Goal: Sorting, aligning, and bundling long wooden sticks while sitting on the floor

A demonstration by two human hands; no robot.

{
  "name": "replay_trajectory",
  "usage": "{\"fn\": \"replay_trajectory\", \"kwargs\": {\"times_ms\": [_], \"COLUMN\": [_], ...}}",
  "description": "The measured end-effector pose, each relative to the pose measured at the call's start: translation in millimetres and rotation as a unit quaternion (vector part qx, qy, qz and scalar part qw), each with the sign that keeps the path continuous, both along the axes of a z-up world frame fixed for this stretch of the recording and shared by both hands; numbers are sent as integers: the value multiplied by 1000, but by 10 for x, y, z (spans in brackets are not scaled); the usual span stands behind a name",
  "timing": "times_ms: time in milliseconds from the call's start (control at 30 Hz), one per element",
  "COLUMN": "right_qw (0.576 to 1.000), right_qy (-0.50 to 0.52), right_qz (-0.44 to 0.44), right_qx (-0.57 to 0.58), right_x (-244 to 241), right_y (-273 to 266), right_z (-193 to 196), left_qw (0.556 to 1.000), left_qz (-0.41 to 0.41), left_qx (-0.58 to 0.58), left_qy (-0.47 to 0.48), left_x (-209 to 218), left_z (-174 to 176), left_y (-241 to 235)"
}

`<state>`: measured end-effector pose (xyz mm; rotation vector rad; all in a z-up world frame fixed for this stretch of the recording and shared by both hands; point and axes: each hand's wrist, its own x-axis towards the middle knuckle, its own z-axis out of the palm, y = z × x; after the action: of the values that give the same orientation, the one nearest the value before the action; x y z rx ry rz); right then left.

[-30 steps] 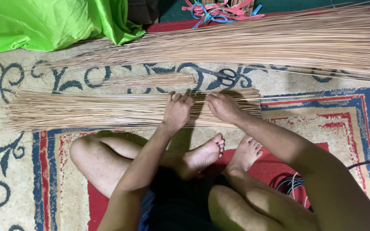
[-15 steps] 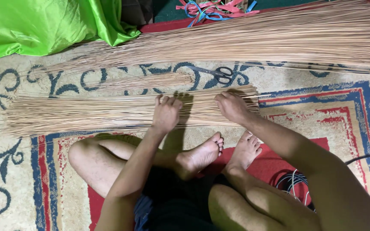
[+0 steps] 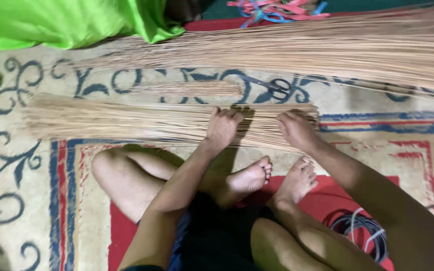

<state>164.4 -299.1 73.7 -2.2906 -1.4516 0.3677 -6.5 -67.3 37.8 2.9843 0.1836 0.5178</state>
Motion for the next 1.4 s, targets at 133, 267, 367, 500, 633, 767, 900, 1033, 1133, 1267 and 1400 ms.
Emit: {"fn": "replay_trajectory", "kwargs": {"times_ms": [133, 267, 367, 500, 633, 767, 900, 1033, 1133, 1267, 1400], "right_qw": [992, 985, 980, 978, 972, 971, 973, 966, 975, 989, 990], "right_qy": [-116, -160, -157, -167, -199, -218, -198, -250, -210, -80, -49], "right_qz": [2, -6, -15, -11, -30, -15, -22, -31, -54, -125, -130], "right_qx": [-42, -59, -118, -128, -123, -94, -117, -54, 40, 0, 20], "right_x": [191, 316, 400, 419, 415, 415, 379, 330, 384, 629, 825], "right_y": [-401, -730, -863, -923, -903, -843, -779, -675, -804, -937, -1087], "right_z": [-43, -123, -257, -294, -287, -298, -293, -271, -107, -170, -327], "left_qw": [999, 990, 989, 982, 986, 985, 978, 975, 994, 998, 998], "left_qz": [31, -3, 2, 0, -3, 5, 0, -20, -64, -47, -36], "left_qx": [-16, -8, 6, 14, 1, -9, -29, -36, 2, -39, -46], "left_qy": [-3, 141, 146, 190, 167, 171, 207, 216, 84, 11, -16], "left_x": [-1, 63, 98, 83, 78, 23, -8, -60, 121, 283, 413], "left_z": [249, 302, 101, 123, 75, 61, 30, -1, -294, -295, -357], "left_y": [-12, -43, -59, -89, -80, -28, 36, 117, -35, -124, -220]}}
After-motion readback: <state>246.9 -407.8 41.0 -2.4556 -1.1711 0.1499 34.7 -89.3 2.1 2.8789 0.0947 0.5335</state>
